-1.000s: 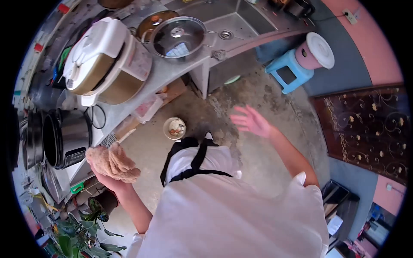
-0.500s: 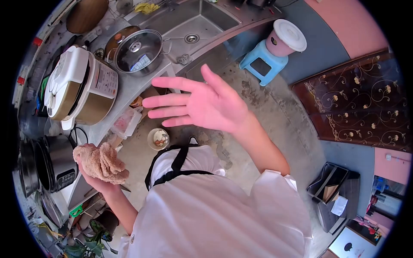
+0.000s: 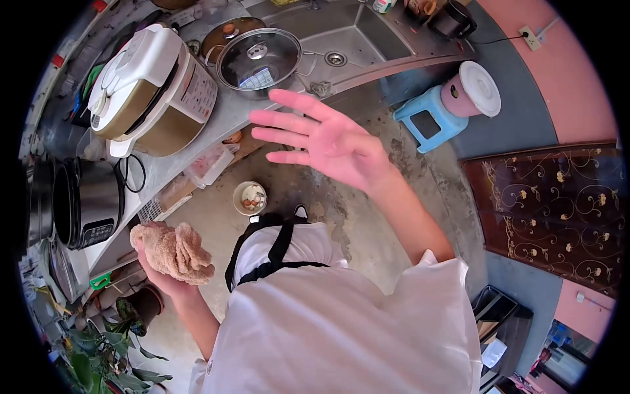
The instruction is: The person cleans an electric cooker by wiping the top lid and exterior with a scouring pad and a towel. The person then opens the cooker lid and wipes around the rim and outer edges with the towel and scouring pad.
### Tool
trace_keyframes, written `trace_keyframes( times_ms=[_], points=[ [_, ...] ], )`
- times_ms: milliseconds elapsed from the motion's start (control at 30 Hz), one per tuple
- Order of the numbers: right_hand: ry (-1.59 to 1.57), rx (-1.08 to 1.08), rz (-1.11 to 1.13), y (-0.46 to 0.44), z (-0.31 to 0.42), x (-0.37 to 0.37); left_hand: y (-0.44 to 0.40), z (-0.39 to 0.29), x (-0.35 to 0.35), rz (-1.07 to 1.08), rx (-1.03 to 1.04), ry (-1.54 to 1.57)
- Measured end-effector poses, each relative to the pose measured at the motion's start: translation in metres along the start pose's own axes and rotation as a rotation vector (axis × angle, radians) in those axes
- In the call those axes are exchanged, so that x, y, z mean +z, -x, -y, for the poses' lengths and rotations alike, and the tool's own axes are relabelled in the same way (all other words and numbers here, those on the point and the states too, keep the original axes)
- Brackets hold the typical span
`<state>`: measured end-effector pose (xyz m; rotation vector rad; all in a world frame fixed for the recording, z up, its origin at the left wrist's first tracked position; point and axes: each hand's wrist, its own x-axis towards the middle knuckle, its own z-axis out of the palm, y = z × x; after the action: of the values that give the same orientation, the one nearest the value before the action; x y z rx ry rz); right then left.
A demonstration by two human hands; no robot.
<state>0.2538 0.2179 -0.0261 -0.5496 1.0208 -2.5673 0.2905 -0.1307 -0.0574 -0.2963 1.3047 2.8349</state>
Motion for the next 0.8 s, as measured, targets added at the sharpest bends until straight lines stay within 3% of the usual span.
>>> trace_keyframes(
  times_ms=[167,233,267,300,367,400,433,500,567,633,667,733,800],
  points=[
    [0.069,0.09,0.077,-0.014,-0.005,0.013,0.002,-0.007,-0.004,0.079,-0.019,0.025],
    [0.102,0.284,-0.04,-0.022,-0.008,0.021,0.001,-0.007,0.002,0.006,0.0,-0.013],
    [0.187,0.37,-0.048,-0.027,-0.016,0.027,0.005,-0.006,0.017,-0.174,0.028,-0.135],
    [0.283,0.438,-0.039,-0.033,-0.032,0.034,0.006,0.001,0.027,-0.299,0.206,-0.396],
    [0.145,0.539,0.022,-0.038,-0.071,0.056,0.0,-0.004,0.041,0.163,0.562,-0.928],
    [0.036,0.505,-0.001,-0.039,-0.09,0.067,-0.01,-0.006,0.054,0.303,0.759,-1.187],
    [-0.006,0.435,0.001,-0.04,-0.112,0.065,-0.013,-0.007,0.071,0.299,0.837,-1.439],
    [-0.042,0.389,0.017,-0.045,-0.137,0.063,-0.019,0.003,0.076,0.405,0.736,-1.47],
    [-0.116,0.241,-0.294,-0.065,-0.144,0.067,-0.024,0.003,0.075,0.439,0.662,-1.375],
    [-0.116,0.261,-0.368,-0.083,-0.149,0.067,-0.032,-0.007,0.068,0.563,0.501,-1.195],
    [-0.121,0.277,-0.459,-0.092,-0.149,0.066,-0.036,-0.018,0.064,0.56,0.509,-1.19],
    [-0.107,0.146,-0.416,-0.117,-0.137,0.063,-0.04,-0.054,0.06,0.618,0.635,-0.981],
    [0.069,-0.004,-0.443,-0.145,-0.118,0.063,-0.04,-0.1,0.065,0.706,0.669,-0.609]
  ],
)
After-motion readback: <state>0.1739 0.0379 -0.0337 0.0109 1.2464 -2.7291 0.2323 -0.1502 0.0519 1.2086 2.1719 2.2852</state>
